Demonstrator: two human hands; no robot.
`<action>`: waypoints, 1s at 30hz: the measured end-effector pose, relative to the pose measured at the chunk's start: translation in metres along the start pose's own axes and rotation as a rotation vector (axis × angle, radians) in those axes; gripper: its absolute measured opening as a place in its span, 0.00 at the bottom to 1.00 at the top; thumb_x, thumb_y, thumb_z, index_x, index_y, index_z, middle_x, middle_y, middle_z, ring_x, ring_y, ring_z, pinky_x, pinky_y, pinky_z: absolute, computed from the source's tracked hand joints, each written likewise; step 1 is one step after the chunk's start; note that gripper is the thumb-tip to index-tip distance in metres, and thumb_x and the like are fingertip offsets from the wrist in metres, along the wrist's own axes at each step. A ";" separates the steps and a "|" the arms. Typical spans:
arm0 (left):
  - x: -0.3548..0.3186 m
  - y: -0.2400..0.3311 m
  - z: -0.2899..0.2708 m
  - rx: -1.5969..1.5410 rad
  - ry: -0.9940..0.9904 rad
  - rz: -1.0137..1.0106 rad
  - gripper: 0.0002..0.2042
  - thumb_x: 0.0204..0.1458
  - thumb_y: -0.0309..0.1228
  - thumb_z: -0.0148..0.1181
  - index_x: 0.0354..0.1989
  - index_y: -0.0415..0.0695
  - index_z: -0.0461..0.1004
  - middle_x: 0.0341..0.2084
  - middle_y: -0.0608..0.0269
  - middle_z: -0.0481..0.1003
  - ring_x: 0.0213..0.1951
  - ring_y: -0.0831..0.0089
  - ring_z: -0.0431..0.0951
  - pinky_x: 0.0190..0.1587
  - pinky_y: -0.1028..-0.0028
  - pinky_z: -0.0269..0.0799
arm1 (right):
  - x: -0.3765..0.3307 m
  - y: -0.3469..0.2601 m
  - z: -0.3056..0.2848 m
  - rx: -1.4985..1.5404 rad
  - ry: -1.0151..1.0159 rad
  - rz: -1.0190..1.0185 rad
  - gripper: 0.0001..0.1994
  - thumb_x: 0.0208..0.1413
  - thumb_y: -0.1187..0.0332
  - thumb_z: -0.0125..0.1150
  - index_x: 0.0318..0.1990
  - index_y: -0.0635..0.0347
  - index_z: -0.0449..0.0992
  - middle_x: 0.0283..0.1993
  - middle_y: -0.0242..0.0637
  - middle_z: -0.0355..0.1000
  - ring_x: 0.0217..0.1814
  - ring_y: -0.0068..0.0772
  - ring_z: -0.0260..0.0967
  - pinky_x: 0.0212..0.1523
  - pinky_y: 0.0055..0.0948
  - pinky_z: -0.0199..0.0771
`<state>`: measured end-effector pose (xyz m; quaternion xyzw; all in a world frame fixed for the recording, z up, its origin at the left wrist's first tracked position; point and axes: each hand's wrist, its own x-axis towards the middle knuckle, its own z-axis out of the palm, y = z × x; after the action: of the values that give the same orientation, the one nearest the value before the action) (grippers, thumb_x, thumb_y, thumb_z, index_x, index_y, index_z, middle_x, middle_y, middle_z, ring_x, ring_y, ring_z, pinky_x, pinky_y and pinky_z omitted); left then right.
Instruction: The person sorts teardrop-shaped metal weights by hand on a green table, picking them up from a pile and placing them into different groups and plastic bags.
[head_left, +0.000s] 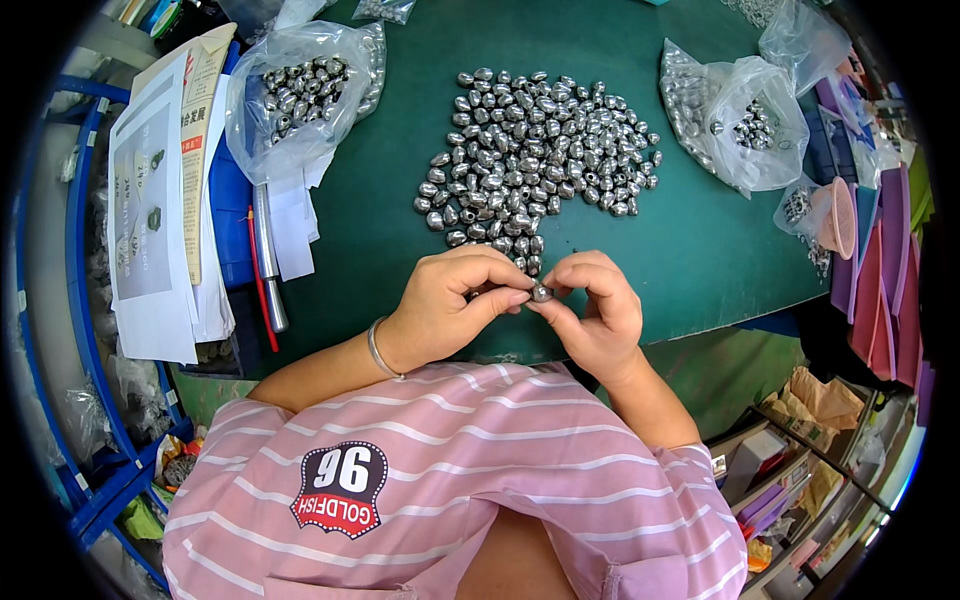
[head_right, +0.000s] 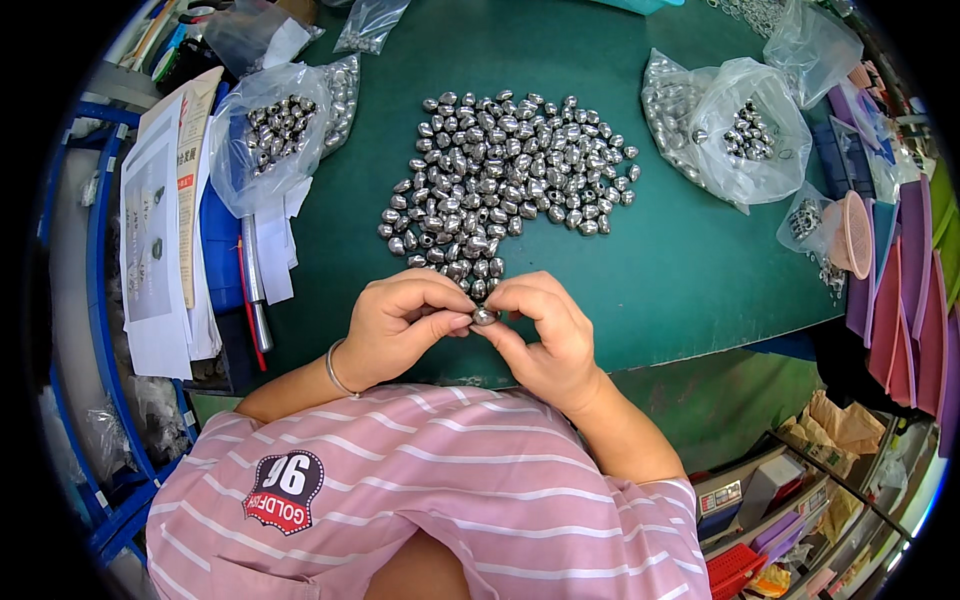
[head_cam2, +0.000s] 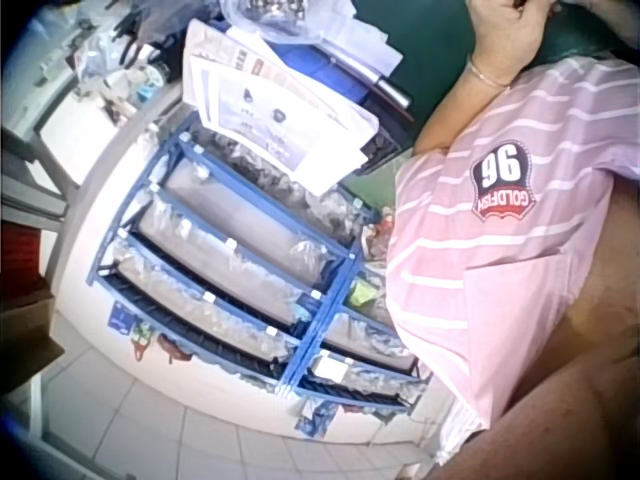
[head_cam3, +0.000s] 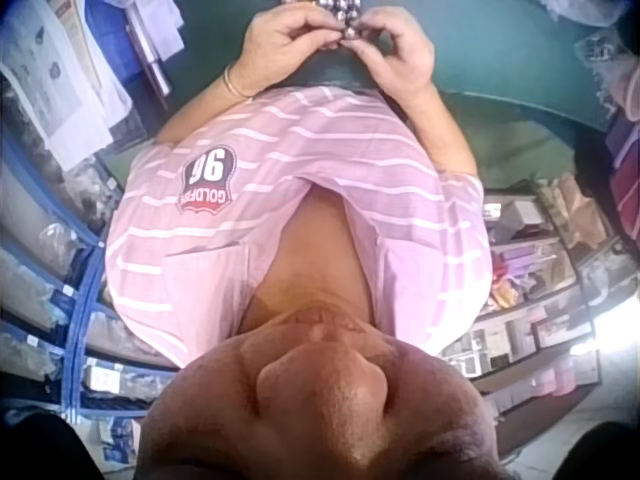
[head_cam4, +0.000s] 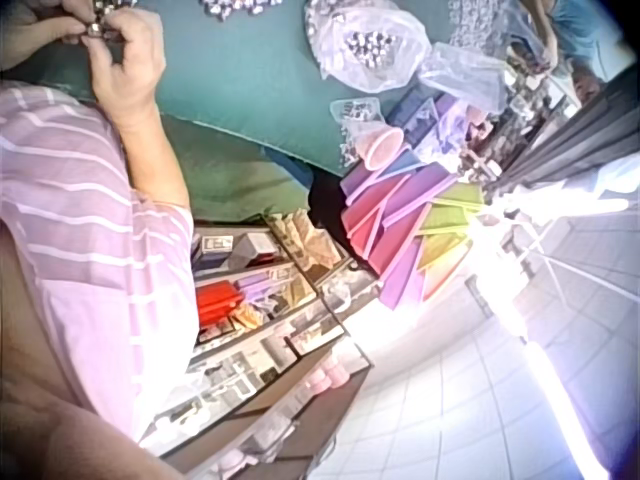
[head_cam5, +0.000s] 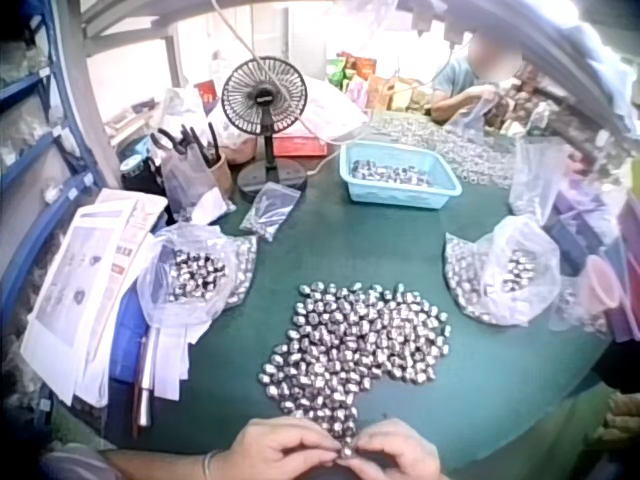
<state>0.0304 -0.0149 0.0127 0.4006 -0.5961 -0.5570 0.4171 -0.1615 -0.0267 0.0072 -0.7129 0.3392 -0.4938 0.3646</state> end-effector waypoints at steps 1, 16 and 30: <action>0.000 0.000 0.000 0.019 -0.001 0.014 0.04 0.51 0.17 0.59 0.35 0.33 0.76 0.33 0.57 0.75 0.32 0.76 0.78 0.34 0.81 0.75 | 0.000 0.000 0.000 -0.014 -0.002 -0.017 0.17 0.38 0.84 0.69 0.37 0.63 0.71 0.33 0.40 0.72 0.31 0.31 0.69 0.29 0.24 0.71; 0.002 0.003 0.000 0.050 0.029 0.052 0.07 0.47 0.18 0.64 0.35 0.36 0.77 0.33 0.60 0.75 0.31 0.80 0.75 0.31 0.83 0.70 | 0.003 -0.002 0.002 -0.165 0.002 -0.213 0.23 0.36 0.85 0.68 0.42 0.63 0.69 0.33 0.41 0.72 0.32 0.41 0.71 0.32 0.33 0.71; -0.002 0.000 -0.004 -0.040 0.066 -0.040 0.05 0.50 0.17 0.59 0.36 0.32 0.75 0.35 0.57 0.73 0.33 0.76 0.76 0.33 0.80 0.74 | 0.057 0.001 -0.051 -0.653 0.121 -0.398 0.10 0.40 0.82 0.64 0.32 0.64 0.74 0.32 0.37 0.73 0.32 0.38 0.70 0.31 0.32 0.71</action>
<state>0.0351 -0.0142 0.0127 0.4223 -0.5627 -0.5633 0.4333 -0.1944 -0.0845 0.0446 -0.8130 0.3546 -0.4617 -0.0053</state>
